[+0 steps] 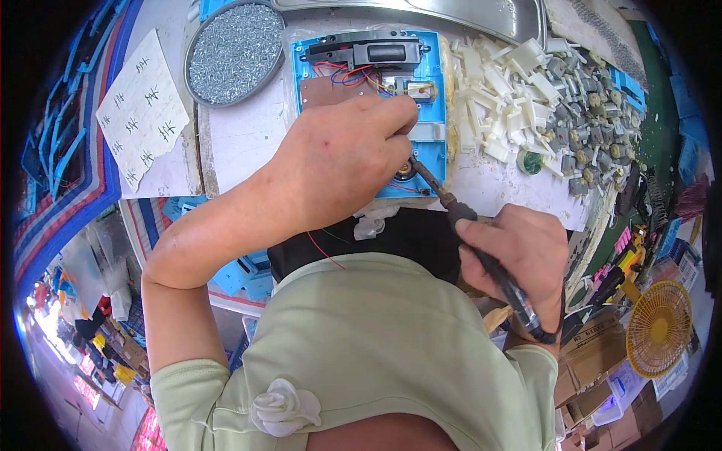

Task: Assembling electronic components into a blue plastic casing, involving soldering and manual part placement.

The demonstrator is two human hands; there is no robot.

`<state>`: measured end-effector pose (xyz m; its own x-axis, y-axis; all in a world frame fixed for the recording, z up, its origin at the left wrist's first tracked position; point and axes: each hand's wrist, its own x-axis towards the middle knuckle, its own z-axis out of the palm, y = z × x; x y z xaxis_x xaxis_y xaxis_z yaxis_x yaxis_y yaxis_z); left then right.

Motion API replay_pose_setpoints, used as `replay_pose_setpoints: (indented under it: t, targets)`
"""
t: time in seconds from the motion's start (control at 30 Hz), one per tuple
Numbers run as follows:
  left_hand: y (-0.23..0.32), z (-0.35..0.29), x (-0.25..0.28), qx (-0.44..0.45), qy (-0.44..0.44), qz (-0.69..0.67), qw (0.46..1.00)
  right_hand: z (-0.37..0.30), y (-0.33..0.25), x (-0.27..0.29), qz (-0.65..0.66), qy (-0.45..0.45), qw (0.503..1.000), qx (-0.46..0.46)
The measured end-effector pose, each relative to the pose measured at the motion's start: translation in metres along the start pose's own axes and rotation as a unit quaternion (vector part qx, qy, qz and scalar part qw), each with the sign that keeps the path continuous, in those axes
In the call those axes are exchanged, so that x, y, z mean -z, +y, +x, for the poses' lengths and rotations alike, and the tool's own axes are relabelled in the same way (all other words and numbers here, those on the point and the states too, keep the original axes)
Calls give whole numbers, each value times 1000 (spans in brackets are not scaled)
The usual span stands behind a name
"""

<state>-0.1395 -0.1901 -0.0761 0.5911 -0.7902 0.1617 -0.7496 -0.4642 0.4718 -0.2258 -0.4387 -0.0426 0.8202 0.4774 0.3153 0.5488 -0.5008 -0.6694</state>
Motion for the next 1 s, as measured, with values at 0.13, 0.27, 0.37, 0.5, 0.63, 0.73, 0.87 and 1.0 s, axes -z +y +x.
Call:
replay_pose_setpoints:
  t: [0.13, 0.27, 0.37, 0.5, 0.63, 0.73, 0.87, 1.0]
  targets:
    - [0, 0, -2, -1, 1, 1, 1000, -4, -3, 2, -16, 7, 1000, 14]
    - [0, -1, 0, 2, 4, 1, 1000, -9, -9, 10, 15, 43, 999, -23]
    - [0, -1, 2, 1, -2, 3, 1000, -17, -12, 19, 5, 53, 998, -39]
    - [1, 0, 4, 3, -8, -1, 1000, -68, -7, 41, -21, 153, 982, -111]
    - [-3, 1, 0, -5, 3, 7, 1000, -152, 15, 91, 57, 466, 842, -268]
    - [0, 2, 1, -4, 6, 1, 1000, -209, 24, 151, 46, 612, 749, -250]
    - [2, 4, 0, -16, 11, -8, 1000, -241, 27, 174, -80, 672, 693, -247]
    - [1, 1, -1, -21, 15, -10, 1000, -227, 68, 178, -87, 704, 659, -251]
